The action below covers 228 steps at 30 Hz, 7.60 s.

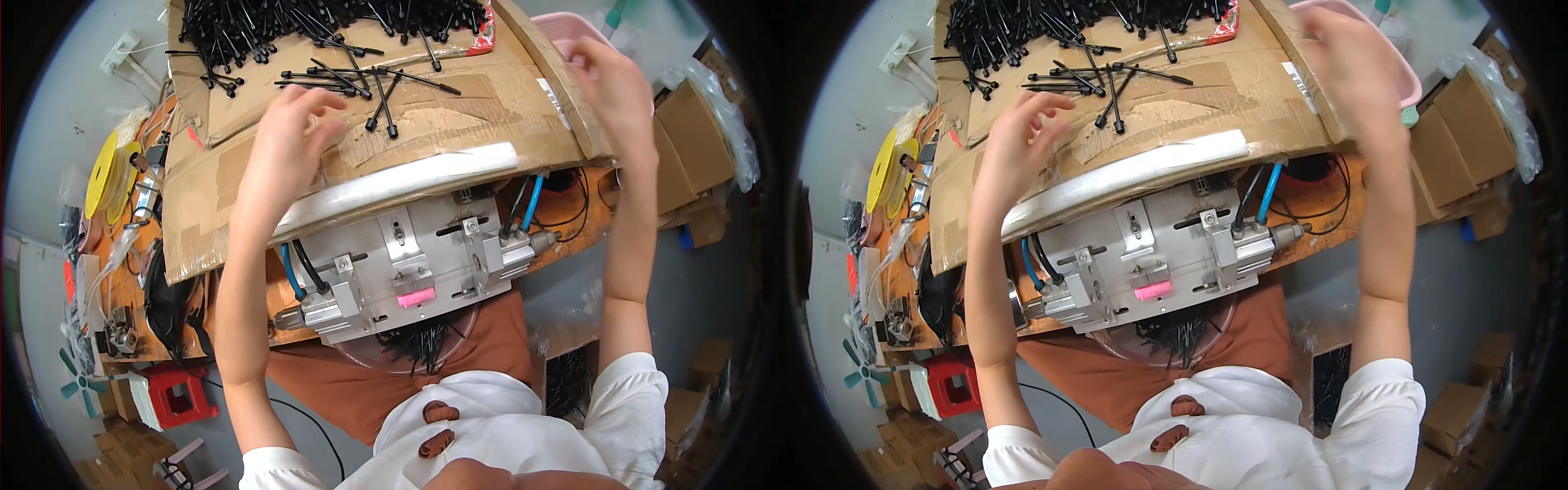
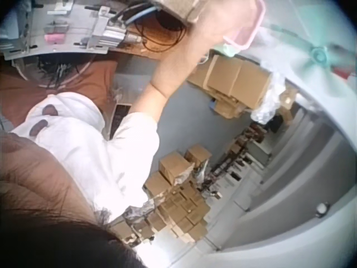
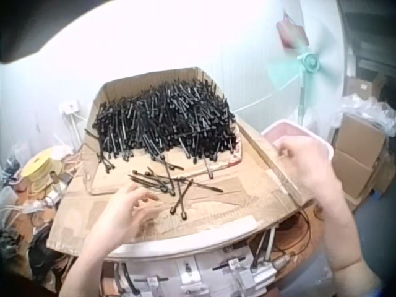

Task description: The person picks up individual plastic cable ties and inserts them one by one into an automated assembly machine, then retrieves the processed ties from the machine's output area.

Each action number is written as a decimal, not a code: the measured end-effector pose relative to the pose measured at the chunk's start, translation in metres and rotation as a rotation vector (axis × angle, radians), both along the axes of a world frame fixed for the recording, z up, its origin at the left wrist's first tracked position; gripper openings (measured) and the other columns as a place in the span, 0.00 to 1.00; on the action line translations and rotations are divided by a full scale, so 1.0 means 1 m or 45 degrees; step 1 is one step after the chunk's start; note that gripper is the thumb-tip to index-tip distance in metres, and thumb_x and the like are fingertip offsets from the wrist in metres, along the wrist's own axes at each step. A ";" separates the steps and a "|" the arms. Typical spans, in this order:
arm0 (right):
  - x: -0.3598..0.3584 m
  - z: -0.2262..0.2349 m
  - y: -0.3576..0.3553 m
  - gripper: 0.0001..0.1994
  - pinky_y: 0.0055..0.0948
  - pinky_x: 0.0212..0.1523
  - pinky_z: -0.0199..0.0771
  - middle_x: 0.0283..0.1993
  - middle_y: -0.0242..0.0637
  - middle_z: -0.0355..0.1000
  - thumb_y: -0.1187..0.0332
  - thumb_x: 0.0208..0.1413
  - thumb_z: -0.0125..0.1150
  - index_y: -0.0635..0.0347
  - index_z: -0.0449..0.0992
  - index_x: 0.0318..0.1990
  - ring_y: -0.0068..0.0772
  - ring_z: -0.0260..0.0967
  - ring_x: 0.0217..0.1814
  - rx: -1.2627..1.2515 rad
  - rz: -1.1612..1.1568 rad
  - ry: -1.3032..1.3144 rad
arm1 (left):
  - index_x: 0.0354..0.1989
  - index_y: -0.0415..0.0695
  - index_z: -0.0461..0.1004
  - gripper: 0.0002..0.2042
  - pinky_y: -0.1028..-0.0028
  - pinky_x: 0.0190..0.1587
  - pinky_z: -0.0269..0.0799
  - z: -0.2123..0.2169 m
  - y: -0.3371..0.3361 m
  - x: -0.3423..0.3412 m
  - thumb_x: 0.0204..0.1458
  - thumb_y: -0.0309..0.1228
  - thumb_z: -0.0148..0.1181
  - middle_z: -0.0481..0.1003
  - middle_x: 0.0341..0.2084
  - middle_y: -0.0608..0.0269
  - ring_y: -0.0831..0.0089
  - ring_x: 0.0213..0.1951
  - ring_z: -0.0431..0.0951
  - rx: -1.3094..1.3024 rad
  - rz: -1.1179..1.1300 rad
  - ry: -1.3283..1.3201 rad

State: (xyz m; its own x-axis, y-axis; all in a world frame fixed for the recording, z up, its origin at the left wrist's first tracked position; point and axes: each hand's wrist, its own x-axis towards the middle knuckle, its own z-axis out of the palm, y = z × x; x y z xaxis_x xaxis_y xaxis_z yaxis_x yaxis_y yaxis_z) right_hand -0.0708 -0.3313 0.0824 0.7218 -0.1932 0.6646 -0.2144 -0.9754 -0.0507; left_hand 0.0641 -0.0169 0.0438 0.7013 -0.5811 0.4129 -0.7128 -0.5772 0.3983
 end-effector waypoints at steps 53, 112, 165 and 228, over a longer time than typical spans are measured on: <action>-0.024 -0.043 0.072 0.12 0.12 0.27 0.70 0.32 0.41 0.75 0.67 0.63 0.53 0.68 0.70 0.47 0.21 0.72 0.28 2.014 1.272 -0.017 | 0.64 0.28 0.54 0.34 0.68 0.44 0.68 -0.116 0.018 -0.231 0.43 0.15 0.51 0.66 0.36 0.53 0.61 0.38 0.67 0.075 -0.018 0.137; 0.059 -0.032 0.092 0.07 0.29 0.26 0.73 0.27 0.43 0.76 0.73 0.50 0.63 0.69 0.77 0.33 0.29 0.75 0.29 0.384 0.548 0.243 | 0.43 0.33 0.78 0.19 0.71 0.38 0.70 -0.067 0.054 -0.197 0.37 0.19 0.62 0.73 0.33 0.56 0.63 0.35 0.72 -0.188 -0.062 -0.196; 0.100 -0.050 0.127 0.09 0.39 0.36 0.75 0.33 0.55 0.74 0.75 0.51 0.58 0.72 0.72 0.39 0.52 0.74 0.38 -0.136 0.836 -0.161 | 0.46 0.40 0.79 0.22 0.73 0.36 0.71 -0.060 0.047 -0.168 0.38 0.12 0.65 0.75 0.33 0.60 0.69 0.35 0.73 -0.317 0.304 -0.292; 0.109 0.017 0.112 0.11 0.25 0.21 0.70 0.23 0.41 0.76 0.66 0.55 0.61 0.68 0.77 0.34 0.25 0.74 0.23 0.540 0.781 0.887 | 0.38 0.39 0.72 0.06 0.83 0.40 0.64 0.044 0.069 -0.020 0.55 0.28 0.59 0.70 0.29 0.72 0.84 0.35 0.69 -0.330 -0.364 0.918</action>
State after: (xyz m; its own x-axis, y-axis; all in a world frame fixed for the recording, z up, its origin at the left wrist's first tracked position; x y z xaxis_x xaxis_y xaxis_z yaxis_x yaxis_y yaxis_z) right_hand 0.0383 -0.2193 0.0993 0.9757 0.2182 0.0216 0.2023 -0.8579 -0.4723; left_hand 0.0445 0.0524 0.0876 0.6852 -0.7256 0.0626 -0.3357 -0.2385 0.9113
